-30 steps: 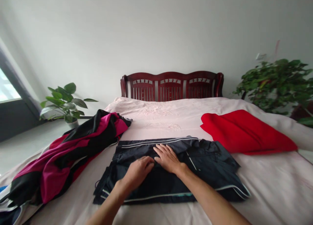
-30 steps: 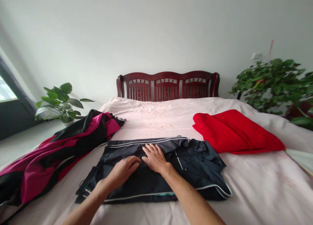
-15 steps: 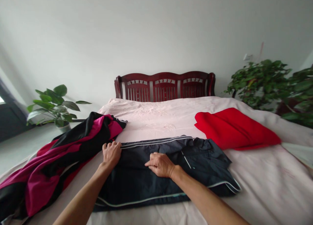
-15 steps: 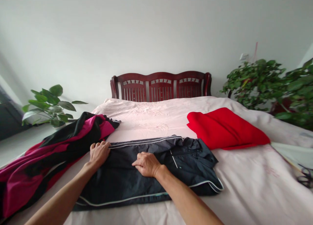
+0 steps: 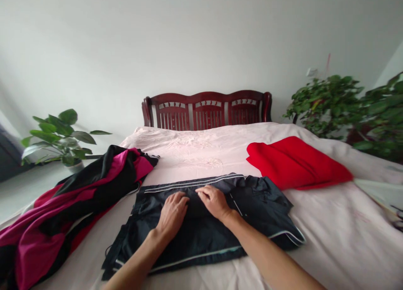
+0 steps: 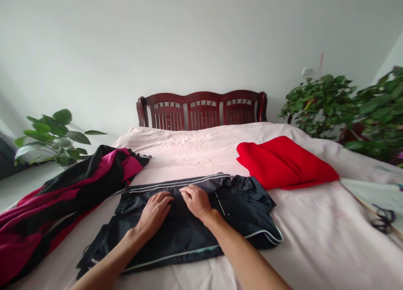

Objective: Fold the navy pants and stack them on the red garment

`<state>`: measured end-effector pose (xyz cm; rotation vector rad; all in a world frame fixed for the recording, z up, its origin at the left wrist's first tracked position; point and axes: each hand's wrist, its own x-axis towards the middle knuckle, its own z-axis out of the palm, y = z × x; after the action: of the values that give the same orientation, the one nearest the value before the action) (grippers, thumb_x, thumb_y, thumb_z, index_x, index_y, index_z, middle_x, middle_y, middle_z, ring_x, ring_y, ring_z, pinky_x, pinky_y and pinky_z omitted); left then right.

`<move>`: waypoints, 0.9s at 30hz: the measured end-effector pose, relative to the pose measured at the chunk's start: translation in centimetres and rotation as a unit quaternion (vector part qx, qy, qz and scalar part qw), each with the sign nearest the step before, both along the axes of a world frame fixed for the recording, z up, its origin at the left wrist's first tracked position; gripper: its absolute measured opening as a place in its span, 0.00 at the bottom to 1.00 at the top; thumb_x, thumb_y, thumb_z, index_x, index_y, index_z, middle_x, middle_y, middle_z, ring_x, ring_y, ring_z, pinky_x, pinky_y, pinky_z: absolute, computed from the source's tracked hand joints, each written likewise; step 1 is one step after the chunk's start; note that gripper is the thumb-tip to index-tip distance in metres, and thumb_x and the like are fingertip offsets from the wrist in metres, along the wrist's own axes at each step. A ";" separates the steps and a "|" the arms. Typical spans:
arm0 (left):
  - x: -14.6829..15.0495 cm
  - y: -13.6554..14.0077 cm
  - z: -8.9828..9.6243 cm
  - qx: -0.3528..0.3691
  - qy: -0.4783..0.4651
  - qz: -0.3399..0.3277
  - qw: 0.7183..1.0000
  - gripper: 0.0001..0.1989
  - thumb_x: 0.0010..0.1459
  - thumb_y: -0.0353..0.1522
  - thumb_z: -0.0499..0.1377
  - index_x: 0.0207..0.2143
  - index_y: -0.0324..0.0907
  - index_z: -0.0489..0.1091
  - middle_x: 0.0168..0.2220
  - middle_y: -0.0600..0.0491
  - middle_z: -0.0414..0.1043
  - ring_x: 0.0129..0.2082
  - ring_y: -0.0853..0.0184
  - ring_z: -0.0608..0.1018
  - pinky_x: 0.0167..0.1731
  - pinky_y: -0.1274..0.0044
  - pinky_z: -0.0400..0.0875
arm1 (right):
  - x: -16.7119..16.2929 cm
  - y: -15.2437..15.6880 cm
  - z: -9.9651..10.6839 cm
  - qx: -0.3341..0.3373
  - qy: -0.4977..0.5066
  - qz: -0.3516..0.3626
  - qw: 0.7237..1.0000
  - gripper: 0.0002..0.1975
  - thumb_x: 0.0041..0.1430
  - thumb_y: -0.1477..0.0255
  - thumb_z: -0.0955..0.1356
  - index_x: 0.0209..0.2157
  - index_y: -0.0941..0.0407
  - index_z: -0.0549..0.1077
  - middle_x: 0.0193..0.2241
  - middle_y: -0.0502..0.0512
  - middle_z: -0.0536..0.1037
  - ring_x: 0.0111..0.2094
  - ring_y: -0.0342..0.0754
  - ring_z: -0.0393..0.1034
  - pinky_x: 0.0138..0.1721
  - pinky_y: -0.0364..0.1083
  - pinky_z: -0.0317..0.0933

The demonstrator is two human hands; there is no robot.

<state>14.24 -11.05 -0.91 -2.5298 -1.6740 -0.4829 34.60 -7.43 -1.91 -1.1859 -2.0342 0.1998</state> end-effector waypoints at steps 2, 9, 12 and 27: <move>1.7 -1.4 0.0 0.003 -0.024 -0.057 0.998 0.13 0.68 0.32 0.51 0.46 0.46 0.76 0.50 0.51 0.75 0.50 0.64 0.75 0.53 0.72 0.68 | 2.3 1.0 1.1 0.016 -0.033 -0.086 0.996 0.14 0.67 0.72 0.62 0.45 0.52 0.79 0.43 0.53 0.82 0.47 0.48 0.72 0.52 0.46 0.62; 11.3 -2.9 1.3 -0.069 -0.003 -0.085 0.994 0.10 0.66 0.33 0.55 0.45 0.43 0.74 0.44 0.49 0.76 0.46 0.60 0.76 0.48 0.70 0.72 | 8.4 4.9 3.0 -0.027 -0.258 -0.178 0.949 0.16 0.65 0.65 0.67 0.52 0.52 0.76 0.54 0.58 0.76 0.58 0.55 0.62 0.60 0.53 0.51; 14.1 -2.1 1.0 -0.088 0.006 -0.035 0.995 0.13 0.65 0.29 0.53 0.49 0.37 0.72 0.46 0.43 0.74 0.47 0.55 0.76 0.47 0.66 0.72 | 9.0 6.0 3.0 -0.056 -0.285 -0.160 0.944 0.13 0.64 0.63 0.68 0.44 0.53 0.79 0.47 0.59 0.80 0.54 0.55 0.66 0.57 0.52 0.53; 13.2 -1.3 -0.4 -0.129 -0.025 -0.039 0.991 0.20 0.64 0.26 0.49 0.51 0.46 0.74 0.47 0.46 0.73 0.47 0.60 0.76 0.44 0.73 0.71 | 9.0 9.5 2.2 -0.098 -0.226 -0.178 0.953 0.16 0.67 0.59 0.64 0.48 0.50 0.77 0.44 0.57 0.81 0.43 0.49 0.74 0.44 0.43 0.61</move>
<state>27.41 -12.38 -1.31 -2.7952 -1.7648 -0.3571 43.56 2.04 0.26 -1.8362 -2.1666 -0.0559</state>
